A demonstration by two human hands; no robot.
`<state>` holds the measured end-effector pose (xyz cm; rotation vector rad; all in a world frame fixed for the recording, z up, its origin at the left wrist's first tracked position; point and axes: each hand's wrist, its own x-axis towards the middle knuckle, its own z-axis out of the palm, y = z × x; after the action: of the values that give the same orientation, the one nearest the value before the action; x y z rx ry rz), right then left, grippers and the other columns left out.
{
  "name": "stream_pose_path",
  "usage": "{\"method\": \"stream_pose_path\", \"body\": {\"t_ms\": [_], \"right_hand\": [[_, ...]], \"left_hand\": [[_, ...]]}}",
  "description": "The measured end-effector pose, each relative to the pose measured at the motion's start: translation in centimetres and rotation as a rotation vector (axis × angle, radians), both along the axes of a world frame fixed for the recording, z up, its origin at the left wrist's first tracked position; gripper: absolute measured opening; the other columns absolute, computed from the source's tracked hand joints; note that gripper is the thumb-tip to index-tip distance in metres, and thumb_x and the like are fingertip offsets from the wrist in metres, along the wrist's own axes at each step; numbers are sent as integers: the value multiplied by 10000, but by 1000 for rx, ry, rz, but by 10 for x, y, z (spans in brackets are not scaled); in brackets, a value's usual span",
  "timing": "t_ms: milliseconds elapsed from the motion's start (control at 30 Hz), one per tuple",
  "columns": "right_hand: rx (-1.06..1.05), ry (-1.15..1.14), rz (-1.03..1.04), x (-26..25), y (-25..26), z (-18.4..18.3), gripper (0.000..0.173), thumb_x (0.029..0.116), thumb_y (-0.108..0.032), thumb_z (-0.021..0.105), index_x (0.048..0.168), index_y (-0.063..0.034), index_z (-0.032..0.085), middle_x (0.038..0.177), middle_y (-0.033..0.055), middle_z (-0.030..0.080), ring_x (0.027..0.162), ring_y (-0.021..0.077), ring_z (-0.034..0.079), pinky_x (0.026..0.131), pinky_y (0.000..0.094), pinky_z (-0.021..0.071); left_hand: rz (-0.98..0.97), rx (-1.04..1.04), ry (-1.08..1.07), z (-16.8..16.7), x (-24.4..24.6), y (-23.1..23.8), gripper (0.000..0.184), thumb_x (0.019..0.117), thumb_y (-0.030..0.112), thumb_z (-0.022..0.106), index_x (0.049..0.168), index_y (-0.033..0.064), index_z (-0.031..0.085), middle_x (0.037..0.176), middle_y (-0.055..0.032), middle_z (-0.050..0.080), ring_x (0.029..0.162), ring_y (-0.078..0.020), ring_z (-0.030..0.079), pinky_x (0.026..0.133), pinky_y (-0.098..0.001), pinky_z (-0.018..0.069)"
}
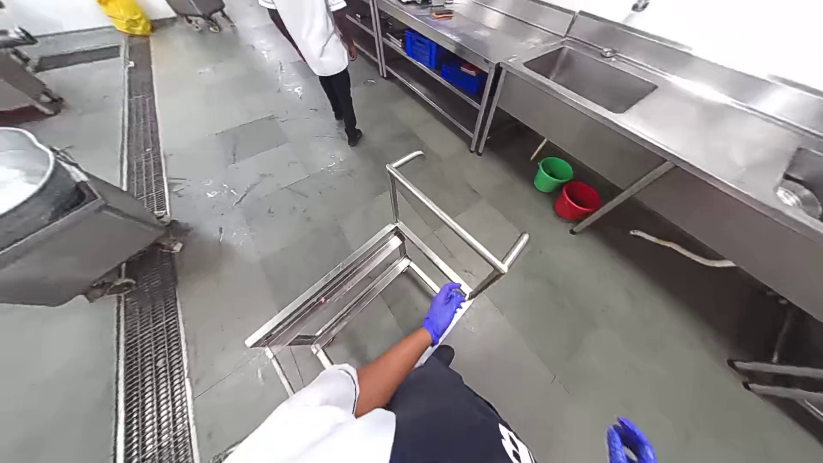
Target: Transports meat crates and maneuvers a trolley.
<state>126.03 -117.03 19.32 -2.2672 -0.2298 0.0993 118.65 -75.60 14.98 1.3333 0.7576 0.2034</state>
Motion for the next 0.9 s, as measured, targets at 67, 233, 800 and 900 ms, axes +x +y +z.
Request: {"method": "stream_pose_path", "body": {"t_ms": [67, 233, 800, 900], "right_hand": [[18, 70, 147, 41, 46, 12, 416, 990, -152, 565, 1306, 119, 564, 1161, 308, 653, 1034, 338, 669, 888, 475, 560], [-29, 65, 262, 86, 84, 6, 330, 954, -118, 579, 1185, 104, 658, 1053, 270, 702, 912, 304, 700, 805, 442, 580], [143, -295, 1707, 360, 630, 53, 696, 893, -405, 720, 1480, -102, 503, 1523, 155, 499, 1419, 339, 462, 1151, 566, 397], [-62, -429, 1769, 296, 761, 80, 1029, 797, -479, 827, 1614, -134, 304, 1613, 205, 375, 1502, 418, 322, 1178, 657, 280]], "left_hand": [[50, 10, -58, 31, 45, 31, 536, 1069, 165, 510, 1546, -21, 350, 1244, -243, 648, 1042, -294, 685, 913, -453, 574], [53, -135, -33, 70, 89, 69, 608, 1084, 263, 486, 1563, -29, 250, 1407, -268, 548, 1210, -329, 621, 966, -488, 547], [872, 85, 285, 92, 150, -41, 399, 1012, 296, 604, 1239, -31, 573, 1062, -138, 673, 922, -179, 674, 827, -377, 586], [863, -214, 242, 110, 171, -94, 439, 1068, 373, 441, 1229, -7, 591, 996, -101, 677, 876, -183, 673, 792, -403, 588]]}}
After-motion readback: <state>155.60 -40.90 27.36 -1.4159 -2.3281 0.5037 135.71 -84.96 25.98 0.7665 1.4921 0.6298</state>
